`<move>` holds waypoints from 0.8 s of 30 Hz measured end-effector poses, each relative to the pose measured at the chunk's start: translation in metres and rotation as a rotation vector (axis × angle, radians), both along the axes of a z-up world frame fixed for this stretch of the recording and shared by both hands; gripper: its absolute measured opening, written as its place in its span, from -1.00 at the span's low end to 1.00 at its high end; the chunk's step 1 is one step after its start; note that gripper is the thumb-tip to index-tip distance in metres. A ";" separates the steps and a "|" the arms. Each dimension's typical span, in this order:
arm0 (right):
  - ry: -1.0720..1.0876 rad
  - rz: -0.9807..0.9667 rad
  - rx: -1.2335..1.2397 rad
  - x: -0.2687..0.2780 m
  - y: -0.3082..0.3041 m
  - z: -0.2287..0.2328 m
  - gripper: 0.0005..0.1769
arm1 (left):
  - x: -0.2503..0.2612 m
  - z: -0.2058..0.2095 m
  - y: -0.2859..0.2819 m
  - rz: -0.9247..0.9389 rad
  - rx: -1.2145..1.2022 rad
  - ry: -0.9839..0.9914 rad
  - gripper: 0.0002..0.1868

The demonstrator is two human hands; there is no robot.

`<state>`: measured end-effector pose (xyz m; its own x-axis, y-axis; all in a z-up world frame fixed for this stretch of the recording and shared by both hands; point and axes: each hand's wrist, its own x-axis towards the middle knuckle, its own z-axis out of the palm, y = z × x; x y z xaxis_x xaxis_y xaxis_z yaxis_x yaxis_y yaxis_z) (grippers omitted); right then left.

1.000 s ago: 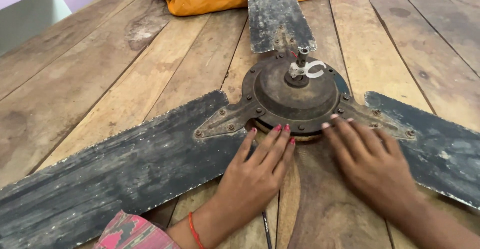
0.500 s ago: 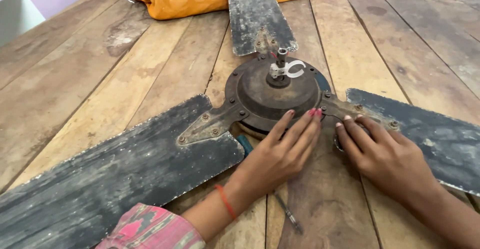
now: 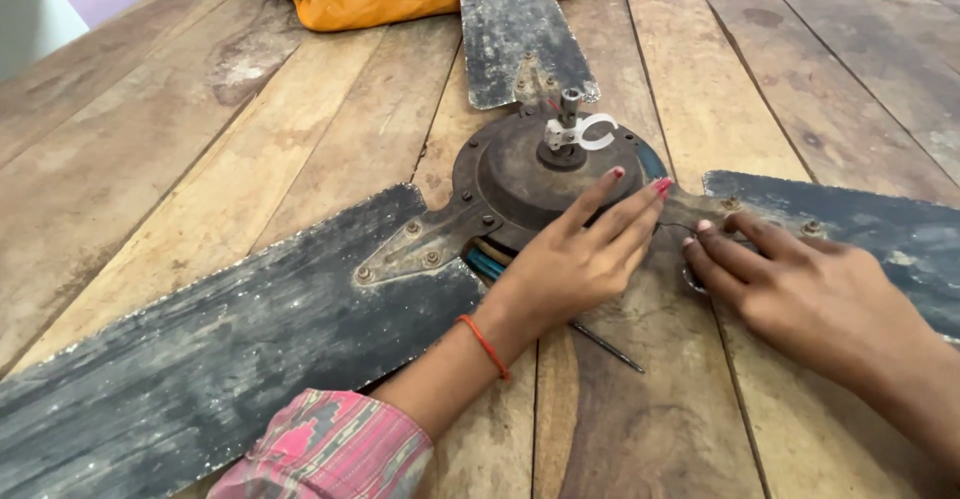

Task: The person aligns three ceiling fan blades to the central motor housing on a wooden table. They insert screws into the blade mounting holes and tighten them with a blue-handled screwdriver. The person repeats this process for each blade, securing them to the fan hub.

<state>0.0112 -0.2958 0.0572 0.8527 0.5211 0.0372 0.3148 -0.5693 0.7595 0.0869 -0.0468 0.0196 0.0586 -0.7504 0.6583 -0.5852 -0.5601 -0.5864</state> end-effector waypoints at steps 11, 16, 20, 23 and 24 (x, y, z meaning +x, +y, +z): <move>0.093 -0.020 -0.067 0.016 0.007 0.031 -0.30 | 0.020 0.001 0.004 -0.052 0.001 -0.014 -0.68; 0.175 -0.122 -0.114 0.024 0.020 0.046 -0.35 | 0.025 0.001 0.004 -0.039 -0.013 -0.017 -0.66; 0.122 -0.087 -0.159 0.021 0.020 0.050 -0.34 | 0.029 0.000 0.000 -0.033 -0.010 0.012 -0.68; 0.087 -0.061 -0.155 0.019 0.016 0.043 -0.31 | 0.030 -0.001 -0.003 -0.013 0.012 0.003 -0.68; 0.116 -0.098 -0.156 0.020 0.013 0.040 -0.28 | 0.030 -0.001 -0.004 -0.014 0.021 0.005 -0.69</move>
